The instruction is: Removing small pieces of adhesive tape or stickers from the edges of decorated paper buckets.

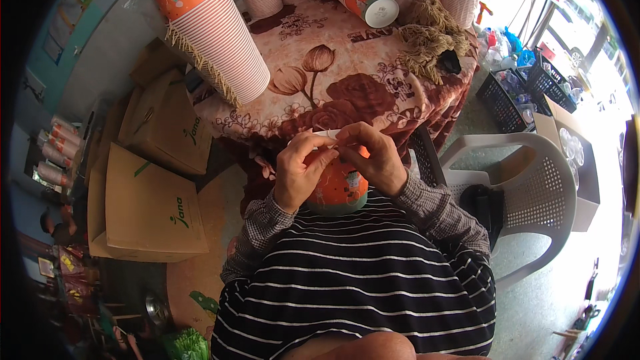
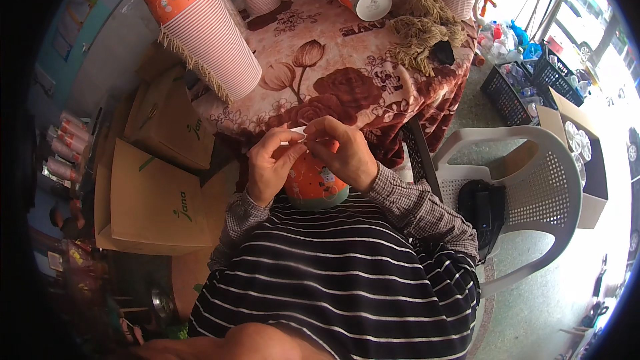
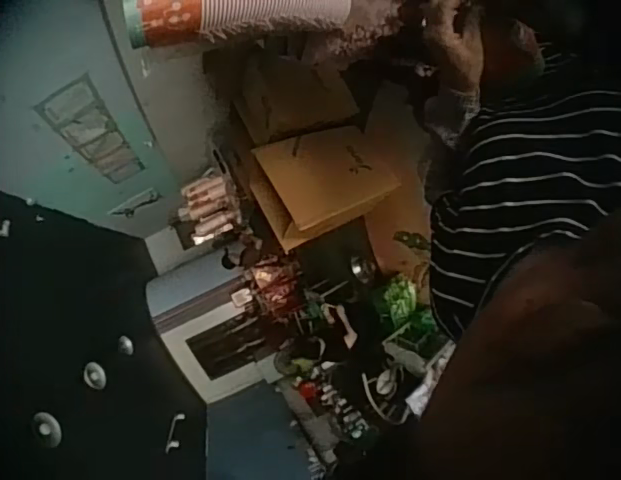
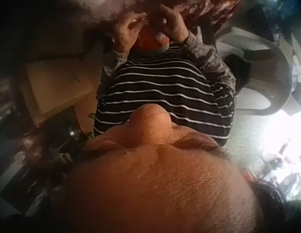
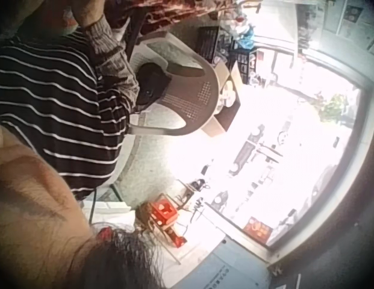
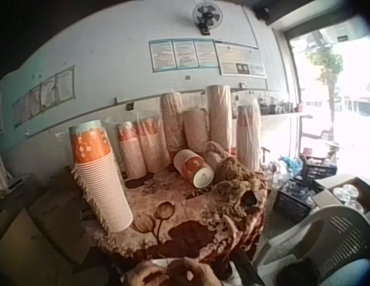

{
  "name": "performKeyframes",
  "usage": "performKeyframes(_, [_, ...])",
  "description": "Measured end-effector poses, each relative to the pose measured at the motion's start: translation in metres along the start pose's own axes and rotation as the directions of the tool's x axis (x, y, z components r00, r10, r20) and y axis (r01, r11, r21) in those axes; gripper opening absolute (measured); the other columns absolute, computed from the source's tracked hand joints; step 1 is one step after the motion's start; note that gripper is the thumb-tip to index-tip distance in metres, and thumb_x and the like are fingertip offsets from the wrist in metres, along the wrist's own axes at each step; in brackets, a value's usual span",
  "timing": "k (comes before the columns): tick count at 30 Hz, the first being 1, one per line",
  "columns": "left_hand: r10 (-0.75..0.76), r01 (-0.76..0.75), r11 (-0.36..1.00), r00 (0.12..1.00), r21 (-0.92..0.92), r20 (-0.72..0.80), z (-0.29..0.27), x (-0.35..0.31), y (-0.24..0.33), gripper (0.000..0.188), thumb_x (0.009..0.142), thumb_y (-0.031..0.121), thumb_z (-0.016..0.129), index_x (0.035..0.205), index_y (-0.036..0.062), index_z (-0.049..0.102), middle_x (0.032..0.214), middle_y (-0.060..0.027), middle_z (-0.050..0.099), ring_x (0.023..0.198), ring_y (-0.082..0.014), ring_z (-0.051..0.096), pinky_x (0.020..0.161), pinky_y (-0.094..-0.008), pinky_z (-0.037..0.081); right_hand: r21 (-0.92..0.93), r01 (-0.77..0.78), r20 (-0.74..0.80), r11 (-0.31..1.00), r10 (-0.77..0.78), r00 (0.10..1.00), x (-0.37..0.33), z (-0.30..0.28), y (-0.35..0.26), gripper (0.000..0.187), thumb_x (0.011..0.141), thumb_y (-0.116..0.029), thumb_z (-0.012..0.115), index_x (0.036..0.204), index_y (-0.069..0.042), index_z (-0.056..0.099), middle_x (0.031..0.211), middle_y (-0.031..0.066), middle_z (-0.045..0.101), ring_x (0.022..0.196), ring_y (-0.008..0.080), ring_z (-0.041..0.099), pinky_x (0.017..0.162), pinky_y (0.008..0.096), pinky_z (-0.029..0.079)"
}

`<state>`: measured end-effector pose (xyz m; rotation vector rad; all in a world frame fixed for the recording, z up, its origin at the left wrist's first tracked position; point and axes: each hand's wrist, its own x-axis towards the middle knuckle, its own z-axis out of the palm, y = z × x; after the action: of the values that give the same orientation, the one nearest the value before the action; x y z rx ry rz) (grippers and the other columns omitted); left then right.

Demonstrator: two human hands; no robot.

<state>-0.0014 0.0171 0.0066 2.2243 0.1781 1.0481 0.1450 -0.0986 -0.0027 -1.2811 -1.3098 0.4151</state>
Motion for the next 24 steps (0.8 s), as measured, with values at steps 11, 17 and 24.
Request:
performKeyframes(11, [-0.058,0.056,0.997,0.998,-0.051,-0.025,0.001,-0.004,-0.003,0.010,0.092,0.008,0.062,0.096,0.0000,0.058,0.084,-0.0081,0.061,0.074,-0.0179,0.060,0.067,-0.0268,0.047,0.187,-0.091,0.025,0.978,0.088,0.996,0.004,-0.003,-0.002,0.022,0.090,-0.005,0.064,0.111,0.000,0.058,0.100,0.0066,0.064,0.085,0.0132,0.065,0.078,0.0268,0.053])
performKeyframes(17, [-0.381,0.351,0.851,0.925,-0.391,0.001,-0.009,-0.005,-0.005,0.017,0.099,0.016,0.054,0.097,0.0000,0.057,0.084,0.0017,0.057,0.078,-0.0047,0.051,0.071,-0.0201,0.043,-0.162,-0.082,0.100,0.983,0.099,0.990,0.005,-0.005,0.004,0.021,0.089,-0.010,0.065,0.107,-0.002,0.062,0.099,0.0084,0.066,0.087,0.0169,0.066,0.078,0.0280,0.051])
performKeyframes(24, [-0.438,0.437,0.779,0.892,-0.450,0.109,-0.012,-0.002,0.002,0.016,0.098,0.016,0.055,0.098,0.0003,0.059,0.081,0.0048,0.055,0.076,-0.0016,0.048,0.070,-0.0163,0.040,0.022,-0.017,-0.002,1.000,0.017,1.000,0.004,0.003,0.001,0.022,0.087,-0.007,0.067,0.107,-0.001,0.062,0.097,0.0074,0.067,0.088,0.0161,0.065,0.078,0.0287,0.052])
